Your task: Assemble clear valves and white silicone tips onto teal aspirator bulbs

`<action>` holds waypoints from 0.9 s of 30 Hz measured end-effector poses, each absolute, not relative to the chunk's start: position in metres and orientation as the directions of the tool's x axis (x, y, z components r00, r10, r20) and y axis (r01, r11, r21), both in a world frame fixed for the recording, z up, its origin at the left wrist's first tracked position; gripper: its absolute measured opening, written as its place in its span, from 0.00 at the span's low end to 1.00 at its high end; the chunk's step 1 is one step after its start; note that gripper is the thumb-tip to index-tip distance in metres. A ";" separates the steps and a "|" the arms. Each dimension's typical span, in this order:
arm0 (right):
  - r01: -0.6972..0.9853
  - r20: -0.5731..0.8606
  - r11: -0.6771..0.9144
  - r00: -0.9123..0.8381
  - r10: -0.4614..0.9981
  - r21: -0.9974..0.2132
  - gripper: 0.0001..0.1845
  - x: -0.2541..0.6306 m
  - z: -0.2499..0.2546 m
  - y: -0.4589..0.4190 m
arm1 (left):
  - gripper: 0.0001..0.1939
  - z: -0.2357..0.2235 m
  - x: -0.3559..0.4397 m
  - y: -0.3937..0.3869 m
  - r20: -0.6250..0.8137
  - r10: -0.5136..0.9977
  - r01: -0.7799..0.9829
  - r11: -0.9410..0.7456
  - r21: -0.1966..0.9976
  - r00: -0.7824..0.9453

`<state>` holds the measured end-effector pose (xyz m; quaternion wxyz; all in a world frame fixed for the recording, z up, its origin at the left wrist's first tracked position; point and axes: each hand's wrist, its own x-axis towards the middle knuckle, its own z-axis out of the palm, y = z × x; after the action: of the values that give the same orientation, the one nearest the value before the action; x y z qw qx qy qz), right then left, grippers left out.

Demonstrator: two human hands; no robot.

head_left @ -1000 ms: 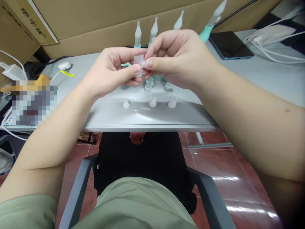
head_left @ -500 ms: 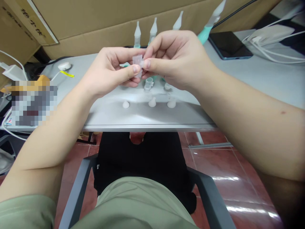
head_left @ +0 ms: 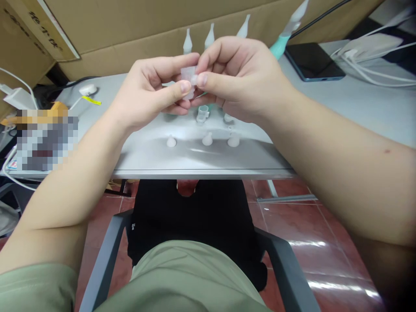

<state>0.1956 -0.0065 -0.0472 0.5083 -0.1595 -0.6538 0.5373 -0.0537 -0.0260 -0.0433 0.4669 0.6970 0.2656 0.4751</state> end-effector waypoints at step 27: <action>-0.259 0.585 0.526 -0.414 0.697 -0.810 0.21 0.196 -0.043 -0.012 | 0.08 -0.050 -0.032 -0.027 0.731 0.638 0.310 -0.765 0.565 0.241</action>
<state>0.1963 -0.0121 -0.0426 0.5182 -0.1556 -0.7031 0.4614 -0.0315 -0.0274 -0.0500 0.1535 0.7727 0.3066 0.5342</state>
